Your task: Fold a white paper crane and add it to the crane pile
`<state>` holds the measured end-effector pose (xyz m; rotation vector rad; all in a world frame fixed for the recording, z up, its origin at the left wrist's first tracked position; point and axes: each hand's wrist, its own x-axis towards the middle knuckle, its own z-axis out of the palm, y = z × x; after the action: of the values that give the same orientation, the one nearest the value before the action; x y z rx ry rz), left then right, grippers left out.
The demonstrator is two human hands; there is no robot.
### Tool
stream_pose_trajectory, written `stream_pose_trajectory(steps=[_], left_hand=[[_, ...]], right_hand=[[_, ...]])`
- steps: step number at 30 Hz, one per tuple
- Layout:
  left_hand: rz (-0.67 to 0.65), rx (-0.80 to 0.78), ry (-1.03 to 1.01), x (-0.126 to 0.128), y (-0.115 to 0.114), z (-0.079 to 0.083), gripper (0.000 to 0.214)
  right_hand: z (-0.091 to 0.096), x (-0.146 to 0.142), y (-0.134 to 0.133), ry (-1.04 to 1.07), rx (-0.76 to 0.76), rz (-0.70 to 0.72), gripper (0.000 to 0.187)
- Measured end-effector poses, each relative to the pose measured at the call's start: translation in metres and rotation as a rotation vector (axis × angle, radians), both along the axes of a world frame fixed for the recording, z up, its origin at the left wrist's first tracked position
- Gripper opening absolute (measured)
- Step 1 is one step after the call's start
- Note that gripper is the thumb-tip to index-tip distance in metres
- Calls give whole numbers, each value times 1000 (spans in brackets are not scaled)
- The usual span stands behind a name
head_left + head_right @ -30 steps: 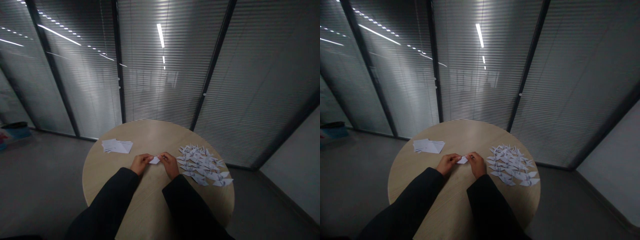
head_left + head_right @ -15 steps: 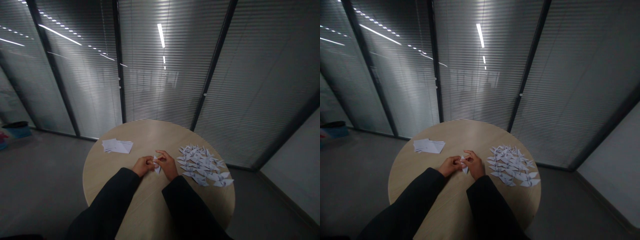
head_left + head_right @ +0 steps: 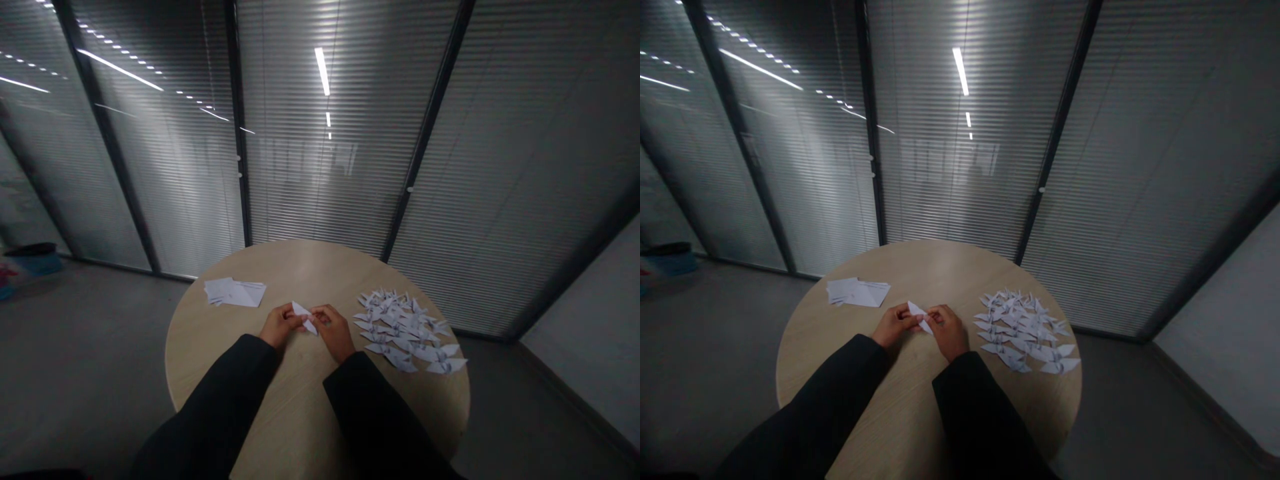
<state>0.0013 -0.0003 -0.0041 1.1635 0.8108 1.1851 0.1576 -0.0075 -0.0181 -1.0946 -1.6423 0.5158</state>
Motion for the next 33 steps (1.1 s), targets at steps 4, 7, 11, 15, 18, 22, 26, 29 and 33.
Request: stream_pose_trajectory(steps=[4,7,11,15,18,22,26,29,33], left_hand=[[-12,-37,-13,1,0,-1,44],[0,-42,-14,2,1,-3,45],[3,-45,38,1,4,-7,46],[-33,-50,35,1,3,-7,46],[-47,-72,-14,2,2,-5,48],[-52,-91,-33,2,1,-2,48],[-44,-98,-69,1,1,0,46],[-29,-118,-104,1,0,0,44],[-6,-126,-113,1,-1,3,44]], right_hand=[[0,2,0,-86,76,3,10],[1,1,-2,-149,128,-9,10],[3,0,-5,-242,225,-37,10],[3,0,-7,-351,318,-72,11],[5,2,-8,-442,374,-72,12],[8,5,-8,-548,424,-57,18],[11,6,-9,-619,457,-33,23],[12,7,-9,-630,466,-32,23],[12,6,-10,-649,502,-31,23]])
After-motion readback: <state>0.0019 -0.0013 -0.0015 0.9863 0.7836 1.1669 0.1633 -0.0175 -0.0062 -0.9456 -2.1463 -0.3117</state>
